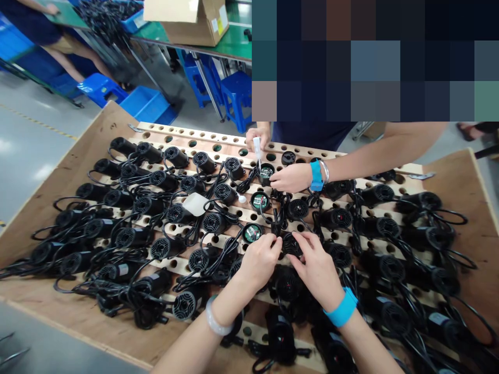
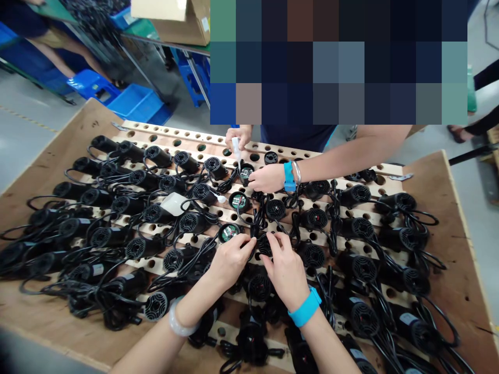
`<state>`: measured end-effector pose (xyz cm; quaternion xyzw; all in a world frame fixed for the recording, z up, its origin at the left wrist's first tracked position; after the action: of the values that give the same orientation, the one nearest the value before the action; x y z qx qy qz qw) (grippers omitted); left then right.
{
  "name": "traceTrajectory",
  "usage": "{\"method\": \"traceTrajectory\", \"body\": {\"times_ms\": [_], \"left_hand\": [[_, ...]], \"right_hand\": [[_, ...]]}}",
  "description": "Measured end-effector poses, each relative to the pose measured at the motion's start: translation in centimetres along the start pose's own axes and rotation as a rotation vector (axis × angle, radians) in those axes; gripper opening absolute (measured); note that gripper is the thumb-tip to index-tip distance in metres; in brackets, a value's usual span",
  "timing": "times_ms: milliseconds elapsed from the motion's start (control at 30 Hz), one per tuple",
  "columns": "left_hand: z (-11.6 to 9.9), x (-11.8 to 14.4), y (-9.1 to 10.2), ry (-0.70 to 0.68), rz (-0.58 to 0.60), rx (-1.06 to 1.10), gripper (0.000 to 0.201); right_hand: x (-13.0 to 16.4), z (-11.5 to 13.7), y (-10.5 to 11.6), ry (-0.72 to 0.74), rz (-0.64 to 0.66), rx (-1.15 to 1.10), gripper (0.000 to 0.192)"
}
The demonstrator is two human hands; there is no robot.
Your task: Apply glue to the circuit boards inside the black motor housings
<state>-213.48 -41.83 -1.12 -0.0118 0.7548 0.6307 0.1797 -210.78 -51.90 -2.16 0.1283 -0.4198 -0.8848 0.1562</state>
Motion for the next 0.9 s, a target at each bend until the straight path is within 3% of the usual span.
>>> {"method": "traceTrajectory", "body": {"times_ms": [500, 633, 767, 900], "left_hand": [[0.1, -0.1, -0.1, -0.004, 0.014, 0.010, 0.026], [0.0, -0.5, 0.9, 0.034, -0.030, 0.016, 0.025], [0.0, 0.6, 2.0, 0.200, -0.019, 0.054, 0.022], [-0.6, 3.2, -0.1, 0.496, 0.117, 0.456, 0.037]], "right_hand": [[-0.2, -0.4, -0.7, -0.008, 0.042, 0.035, 0.036], [-0.3, -0.4, -0.9, -0.014, 0.076, 0.112, 0.037], [-0.6, -0.2, -1.1, -0.007, 0.115, 0.224, 0.039], [-0.9, 0.0, -1.4, -0.010, 0.171, 0.281, 0.041]]}}
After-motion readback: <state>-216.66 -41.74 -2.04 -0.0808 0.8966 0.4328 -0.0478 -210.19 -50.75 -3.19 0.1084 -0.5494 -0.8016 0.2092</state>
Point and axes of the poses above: each hand's wrist, its own x-axis away from the middle knuckle, its own y-axis out of the back of the hand, z = x × y, the point moved 9 cm from there along -x, towards the middle knuckle, and after that the axes turned 10 degrees about -z, right-handed, at the moved point
